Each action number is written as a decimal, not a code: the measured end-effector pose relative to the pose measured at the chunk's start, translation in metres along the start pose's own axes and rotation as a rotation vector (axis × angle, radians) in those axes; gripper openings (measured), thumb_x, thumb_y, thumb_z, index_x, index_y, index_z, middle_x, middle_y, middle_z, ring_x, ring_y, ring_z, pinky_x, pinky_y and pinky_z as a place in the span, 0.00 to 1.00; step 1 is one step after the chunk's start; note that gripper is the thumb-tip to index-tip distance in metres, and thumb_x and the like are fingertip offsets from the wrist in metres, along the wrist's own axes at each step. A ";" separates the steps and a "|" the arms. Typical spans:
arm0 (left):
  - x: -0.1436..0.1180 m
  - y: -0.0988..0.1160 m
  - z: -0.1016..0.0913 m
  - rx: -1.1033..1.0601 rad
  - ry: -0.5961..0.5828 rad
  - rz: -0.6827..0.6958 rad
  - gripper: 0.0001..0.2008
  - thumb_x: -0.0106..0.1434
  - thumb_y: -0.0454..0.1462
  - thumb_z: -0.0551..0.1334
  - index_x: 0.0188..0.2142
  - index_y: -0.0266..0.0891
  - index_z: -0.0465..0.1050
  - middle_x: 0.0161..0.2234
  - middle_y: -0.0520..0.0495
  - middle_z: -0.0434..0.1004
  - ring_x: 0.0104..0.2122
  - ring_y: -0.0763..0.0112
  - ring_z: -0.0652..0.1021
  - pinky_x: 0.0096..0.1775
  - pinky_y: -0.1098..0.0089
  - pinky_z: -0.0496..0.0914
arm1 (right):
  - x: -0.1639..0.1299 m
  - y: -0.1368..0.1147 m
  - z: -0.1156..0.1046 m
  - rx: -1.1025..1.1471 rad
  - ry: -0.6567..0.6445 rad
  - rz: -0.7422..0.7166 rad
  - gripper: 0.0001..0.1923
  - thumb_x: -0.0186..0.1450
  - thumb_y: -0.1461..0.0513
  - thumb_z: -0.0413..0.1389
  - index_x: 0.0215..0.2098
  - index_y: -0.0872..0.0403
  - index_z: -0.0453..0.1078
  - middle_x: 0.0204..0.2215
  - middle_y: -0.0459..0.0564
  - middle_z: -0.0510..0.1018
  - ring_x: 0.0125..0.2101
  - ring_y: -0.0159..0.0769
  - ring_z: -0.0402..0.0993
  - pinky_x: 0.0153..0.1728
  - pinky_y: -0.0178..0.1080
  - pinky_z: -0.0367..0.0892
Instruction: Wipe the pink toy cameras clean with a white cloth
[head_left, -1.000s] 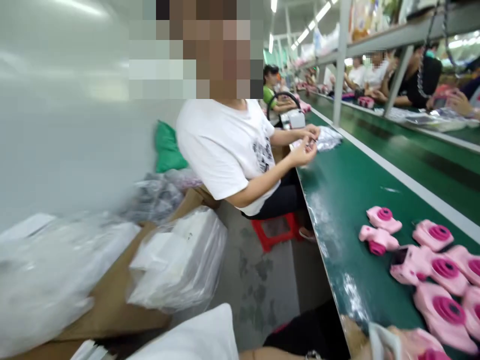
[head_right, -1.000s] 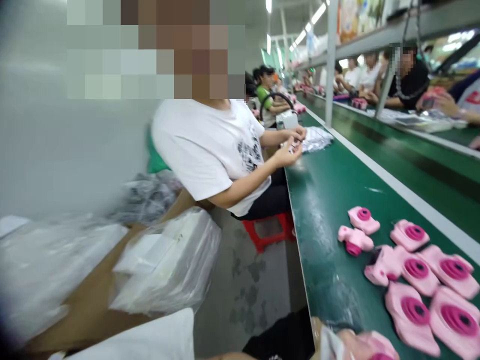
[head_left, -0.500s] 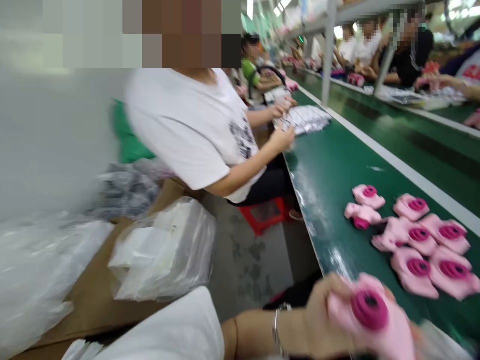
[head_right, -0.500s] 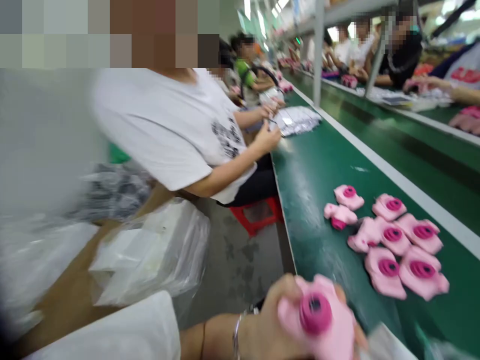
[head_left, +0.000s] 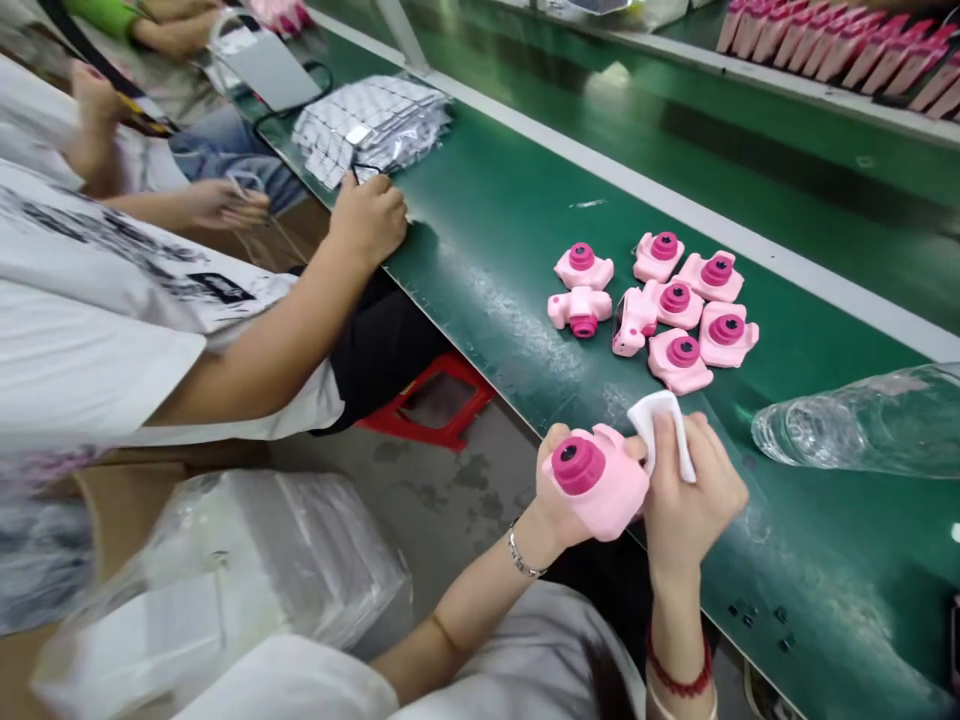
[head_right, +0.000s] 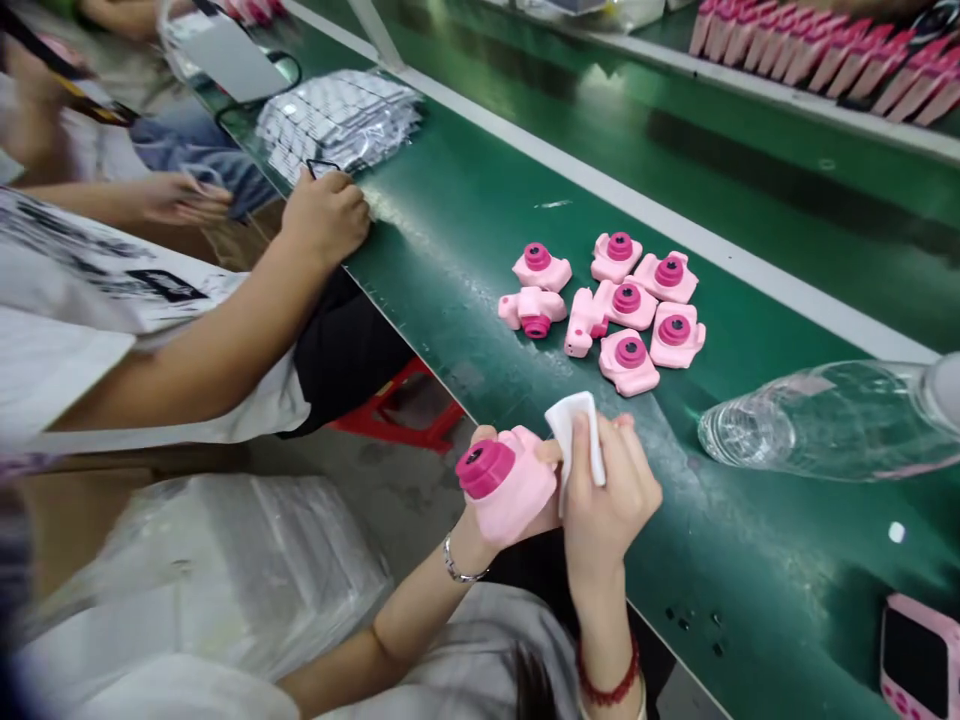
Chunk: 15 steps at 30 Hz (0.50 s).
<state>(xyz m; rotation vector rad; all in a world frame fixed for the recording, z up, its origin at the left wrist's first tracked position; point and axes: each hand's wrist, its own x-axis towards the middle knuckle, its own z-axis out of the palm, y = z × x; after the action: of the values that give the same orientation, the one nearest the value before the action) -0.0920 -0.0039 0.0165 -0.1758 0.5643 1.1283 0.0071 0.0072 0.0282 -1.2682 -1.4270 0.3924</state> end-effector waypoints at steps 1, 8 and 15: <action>0.000 0.001 0.000 -0.003 -0.005 -0.013 0.18 0.46 0.50 0.70 0.25 0.42 0.67 0.23 0.52 0.72 0.23 0.70 0.75 0.30 0.70 0.69 | 0.002 0.001 0.000 0.009 0.008 0.075 0.17 0.71 0.57 0.57 0.25 0.54 0.72 0.19 0.41 0.69 0.21 0.28 0.63 0.25 0.33 0.59; 0.006 -0.001 0.002 0.008 -0.202 -0.116 0.26 0.42 0.57 0.73 0.26 0.43 0.66 0.40 0.40 0.81 0.49 0.51 0.80 0.41 0.65 0.70 | -0.004 0.002 -0.017 0.283 0.162 0.676 0.22 0.63 0.45 0.63 0.26 0.53 0.66 0.20 0.40 0.64 0.22 0.29 0.59 0.21 0.34 0.55; -0.010 0.014 0.006 0.456 -0.218 0.090 0.30 0.35 0.41 0.80 0.35 0.43 0.66 0.47 0.36 0.82 0.49 0.43 0.82 0.56 0.47 0.69 | 0.008 0.028 -0.046 0.683 -0.162 0.664 0.23 0.68 0.48 0.53 0.22 0.47 0.50 0.16 0.35 0.46 0.11 0.25 0.38 0.11 0.39 0.41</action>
<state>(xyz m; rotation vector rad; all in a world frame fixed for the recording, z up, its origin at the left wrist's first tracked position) -0.1052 -0.0033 0.0284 0.3657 0.6229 1.0607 0.0610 0.0055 0.0241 -1.1079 -0.8288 1.3302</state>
